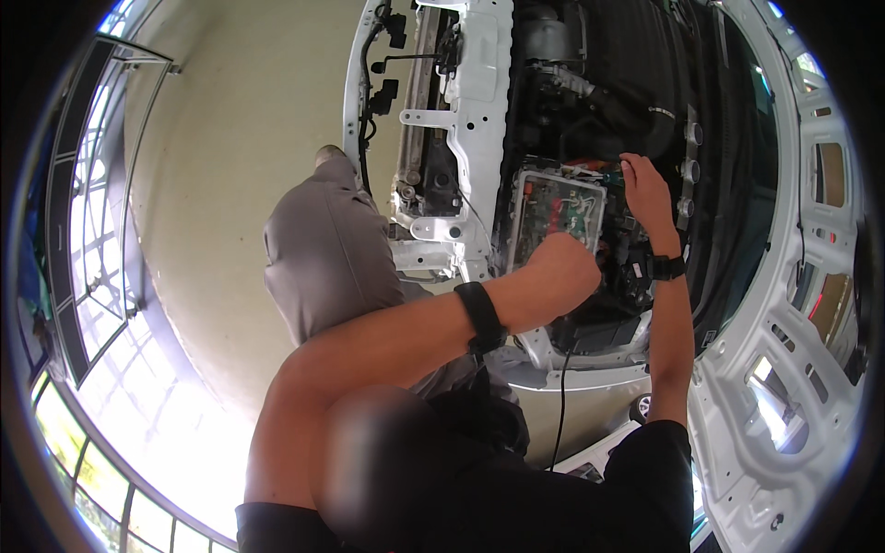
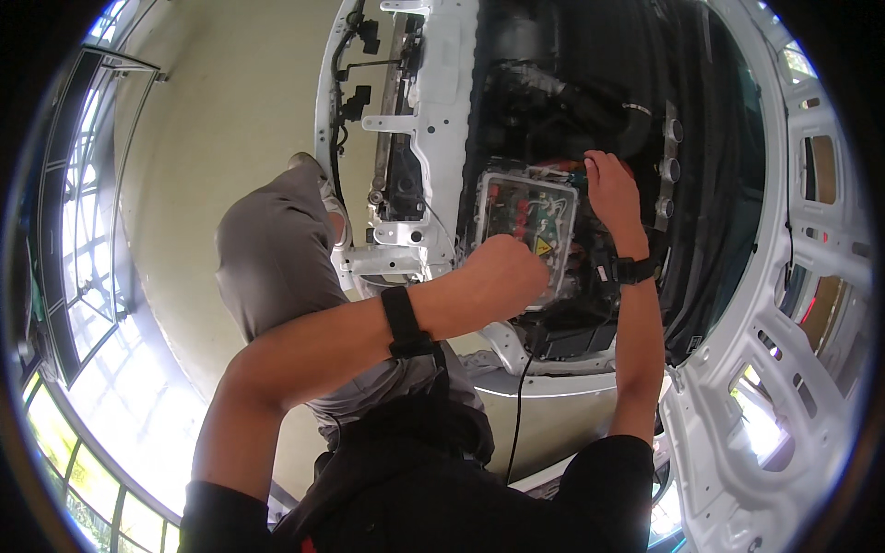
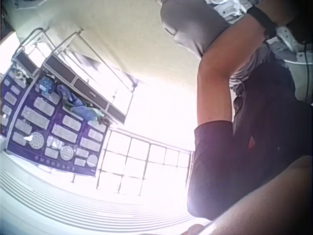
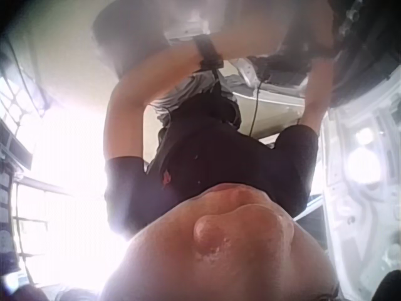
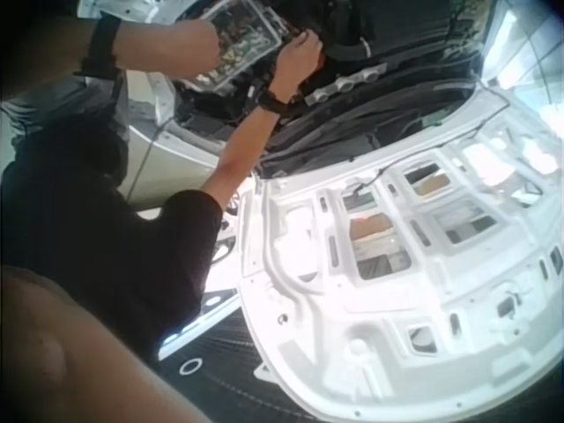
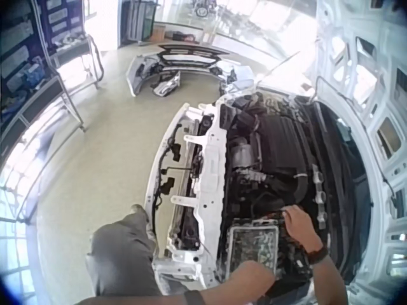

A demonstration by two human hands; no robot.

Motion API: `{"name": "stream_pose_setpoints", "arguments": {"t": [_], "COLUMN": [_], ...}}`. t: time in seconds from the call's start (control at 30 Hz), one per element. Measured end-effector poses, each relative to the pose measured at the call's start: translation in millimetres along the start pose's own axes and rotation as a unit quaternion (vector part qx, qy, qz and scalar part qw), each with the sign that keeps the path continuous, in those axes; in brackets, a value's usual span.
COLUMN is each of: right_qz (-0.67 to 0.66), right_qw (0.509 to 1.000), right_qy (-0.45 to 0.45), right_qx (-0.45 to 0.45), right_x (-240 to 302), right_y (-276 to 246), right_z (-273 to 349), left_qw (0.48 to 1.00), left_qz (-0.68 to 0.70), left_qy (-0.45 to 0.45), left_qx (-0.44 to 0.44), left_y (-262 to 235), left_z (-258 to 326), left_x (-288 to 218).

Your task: Inspecting or repairing components inside a car engine bay using a screwdriver.

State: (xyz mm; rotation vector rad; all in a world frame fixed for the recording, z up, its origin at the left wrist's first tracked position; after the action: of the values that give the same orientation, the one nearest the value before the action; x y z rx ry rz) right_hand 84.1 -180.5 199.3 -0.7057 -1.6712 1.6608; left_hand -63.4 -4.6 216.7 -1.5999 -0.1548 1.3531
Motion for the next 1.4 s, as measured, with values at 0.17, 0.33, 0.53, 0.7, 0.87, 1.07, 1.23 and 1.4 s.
{"name": "stream_pose_setpoints", "arguments": {"t": [0.17, 0.33, 0.53, 0.7, 0.87, 1.07, 1.23, 1.4], "right_qz": [-0.048, 0.039, 0.082, -0.070, -0.061, -0.026, -0.050, -0.067], "right_qw": [0.997, 0.996, 0.994, 0.996, 0.993, 0.991, 0.968, 0.980], "right_qy": [-0.066, 0.029, 0.054, 0.051, 0.040, 0.043, 0.003, 0.051], "right_qx": [-0.006, 0.072, 0.045, -0.037, -0.097, -0.126, -0.246, -0.178], "right_x": [8.2, 4.2, -20.1, -15.7, -7.9, 20.6, 33.2, 35.5], "right_y": [-5.1, 1.8, -1.2, 3.2, 4.3, 3.1, -1.5, -4.9], "right_z": [-0.6, 5.5, 24.5, 38.8, 54.4, 58.5, 47.9, 44.5], "left_qw": [1.000, 1.000, 0.999, 0.999, 0.989, 0.980, 0.980, 0.981], "left_qz": [-0.003, 0.005, -0.022, -0.023, -0.093, -0.115, -0.121, -0.114], "left_qy": [0.007, 0.010, 0.033, 0.009, 0.037, 0.065, 0.062, 0.064], "left_qx": [0.015, -0.003, 0.004, 0.034, 0.112, 0.151, 0.145, 0.142], "left_y": [3.4, 4.1, -0.9, 20.5, 22.7, 50.8, 43.6, 30.4], "left_z": [-4.6, -5.1, -9.8, -12.4, -10.6, -13.2, -11.6, -10.5], "left_x": [0.4, 2.3, 2.2, 16.7, 17.6, 25.3, 22.0, 9.7]}}
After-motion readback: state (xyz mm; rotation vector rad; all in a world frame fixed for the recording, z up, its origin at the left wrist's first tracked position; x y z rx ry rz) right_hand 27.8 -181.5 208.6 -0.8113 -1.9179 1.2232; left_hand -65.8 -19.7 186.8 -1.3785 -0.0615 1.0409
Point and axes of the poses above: each hand's wrist, its own z-axis away from the middle knuckle, its own y-axis out of the palm, x = y × z, the point moved 4 cm from there along -z, towards the middle knuckle, and after that the axes turned 15 degrees about -y, right-handed, at the moved point
